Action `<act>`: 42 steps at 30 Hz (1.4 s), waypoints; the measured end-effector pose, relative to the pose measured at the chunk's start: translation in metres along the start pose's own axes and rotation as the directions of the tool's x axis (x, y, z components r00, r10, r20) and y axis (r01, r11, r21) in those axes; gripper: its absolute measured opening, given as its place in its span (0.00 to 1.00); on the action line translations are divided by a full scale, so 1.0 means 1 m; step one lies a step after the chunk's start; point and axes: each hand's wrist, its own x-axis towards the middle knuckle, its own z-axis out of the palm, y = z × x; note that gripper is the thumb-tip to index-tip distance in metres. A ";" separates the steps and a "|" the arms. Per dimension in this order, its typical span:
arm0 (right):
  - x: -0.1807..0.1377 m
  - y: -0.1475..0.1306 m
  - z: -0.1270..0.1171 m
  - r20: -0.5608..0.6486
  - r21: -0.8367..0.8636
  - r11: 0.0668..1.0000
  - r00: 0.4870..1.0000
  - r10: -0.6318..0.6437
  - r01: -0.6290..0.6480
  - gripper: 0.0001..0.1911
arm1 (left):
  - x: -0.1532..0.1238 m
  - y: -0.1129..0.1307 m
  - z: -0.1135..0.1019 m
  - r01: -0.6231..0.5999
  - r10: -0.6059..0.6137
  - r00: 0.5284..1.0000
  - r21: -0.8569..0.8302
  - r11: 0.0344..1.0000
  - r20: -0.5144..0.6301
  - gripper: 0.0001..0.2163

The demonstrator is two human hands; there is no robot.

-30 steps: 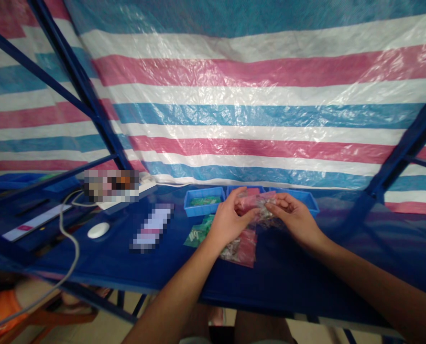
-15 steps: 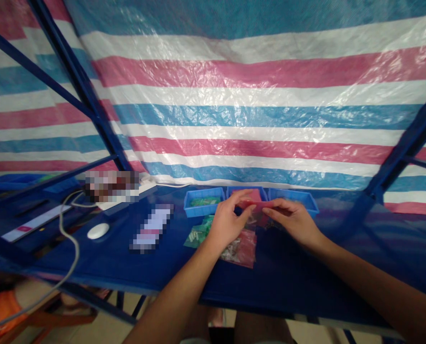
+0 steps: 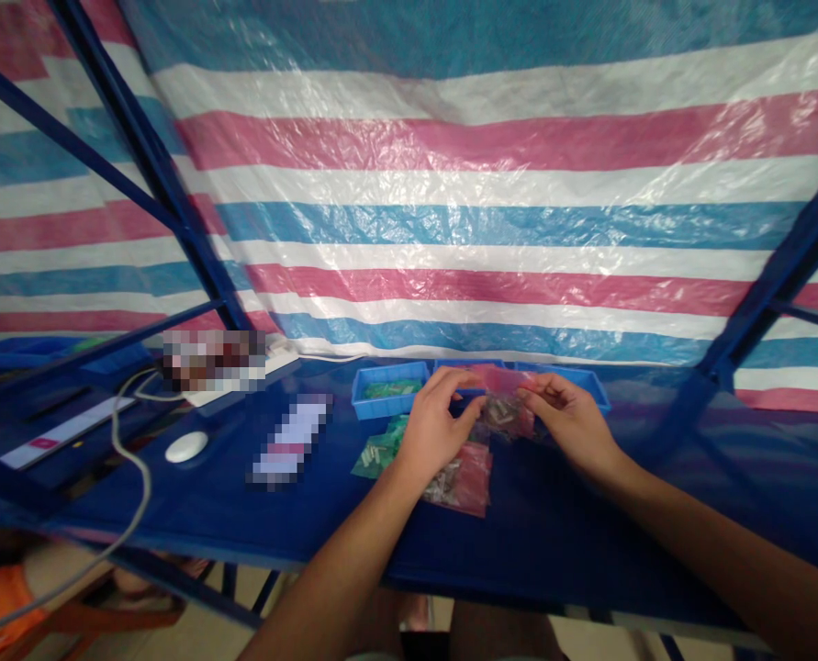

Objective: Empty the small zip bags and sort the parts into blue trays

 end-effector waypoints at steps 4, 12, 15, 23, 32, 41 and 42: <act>-0.006 -0.007 0.004 0.075 0.016 1.000 0.997 -0.004 0.003 0.15 | -0.001 0.005 0.003 -0.057 0.058 0.986 -0.008 0.998 0.158 0.12; -0.013 -0.019 0.012 0.210 0.015 0.999 0.977 0.025 -0.028 0.18 | 0.000 0.000 0.003 0.108 -0.104 0.992 -0.051 0.993 0.076 0.08; -0.008 -0.012 0.009 0.035 0.010 1.000 0.999 -0.023 0.022 0.21 | 0.001 -0.002 0.003 0.220 -0.217 0.975 -0.220 0.950 0.035 0.10; -0.009 -0.015 0.009 0.216 0.094 0.994 0.976 0.041 -0.062 0.17 | 0.000 -0.002 0.006 0.250 -0.232 0.968 -0.346 0.904 0.094 0.12; -0.008 -0.015 0.007 0.116 0.059 0.996 0.991 0.061 -0.068 0.19 | 0.001 0.007 0.002 -0.043 0.047 0.993 -0.045 0.998 0.106 0.14; -0.011 -0.022 0.010 0.118 0.066 0.998 0.993 0.014 -0.022 0.18 | 0.000 -0.003 -0.001 0.163 -0.161 0.984 -0.025 0.986 0.071 0.12; -0.009 -0.020 0.009 0.071 0.050 0.999 0.997 0.002 -0.006 0.20 | 0.000 -0.004 0.000 0.187 -0.182 0.981 -0.063 0.980 0.072 0.13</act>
